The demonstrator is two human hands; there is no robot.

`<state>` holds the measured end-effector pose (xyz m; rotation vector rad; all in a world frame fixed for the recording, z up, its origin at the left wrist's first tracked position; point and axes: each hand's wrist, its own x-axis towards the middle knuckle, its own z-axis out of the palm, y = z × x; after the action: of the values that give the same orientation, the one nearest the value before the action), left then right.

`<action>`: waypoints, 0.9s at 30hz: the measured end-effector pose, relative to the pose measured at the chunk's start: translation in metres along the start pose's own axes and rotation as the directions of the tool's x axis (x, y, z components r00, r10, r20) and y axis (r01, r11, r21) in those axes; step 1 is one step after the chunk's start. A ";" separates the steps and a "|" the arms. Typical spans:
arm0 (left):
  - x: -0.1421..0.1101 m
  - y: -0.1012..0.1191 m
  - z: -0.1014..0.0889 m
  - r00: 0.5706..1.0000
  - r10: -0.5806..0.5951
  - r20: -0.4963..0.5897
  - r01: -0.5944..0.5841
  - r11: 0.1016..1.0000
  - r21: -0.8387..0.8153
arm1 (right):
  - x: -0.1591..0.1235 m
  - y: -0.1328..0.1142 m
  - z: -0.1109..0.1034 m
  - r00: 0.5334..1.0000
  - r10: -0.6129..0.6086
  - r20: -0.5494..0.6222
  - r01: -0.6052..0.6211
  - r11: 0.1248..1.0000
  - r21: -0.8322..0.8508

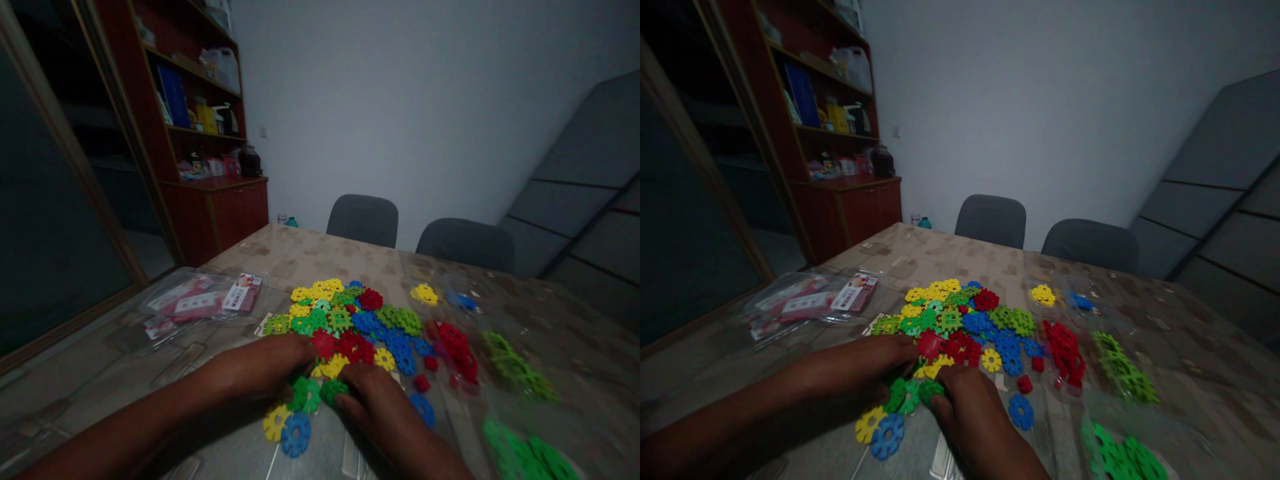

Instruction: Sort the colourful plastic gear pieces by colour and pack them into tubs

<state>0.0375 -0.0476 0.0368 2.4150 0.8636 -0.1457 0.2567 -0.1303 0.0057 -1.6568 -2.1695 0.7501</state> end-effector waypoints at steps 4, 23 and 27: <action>0.003 0.004 -0.005 0.999 0.000 -0.044 -0.006 0.990 -0.142 | 0.001 -0.003 -0.001 0.996 -0.090 -0.003 0.089 0.990 0.106; 0.012 0.005 0.004 0.999 0.030 -0.013 -0.030 0.720 -0.694 | -0.003 -0.015 -0.014 0.971 -0.115 -0.210 0.209 0.835 0.509; 0.007 0.009 -0.002 0.984 0.165 -0.069 -0.174 0.790 -0.588 | -0.015 -0.016 -0.038 0.963 -0.193 -0.186 0.245 0.914 0.323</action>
<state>0.0489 -0.0485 0.0405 1.8802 0.5756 0.1910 0.2688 -0.1391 0.0468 -1.2289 -1.9439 0.8503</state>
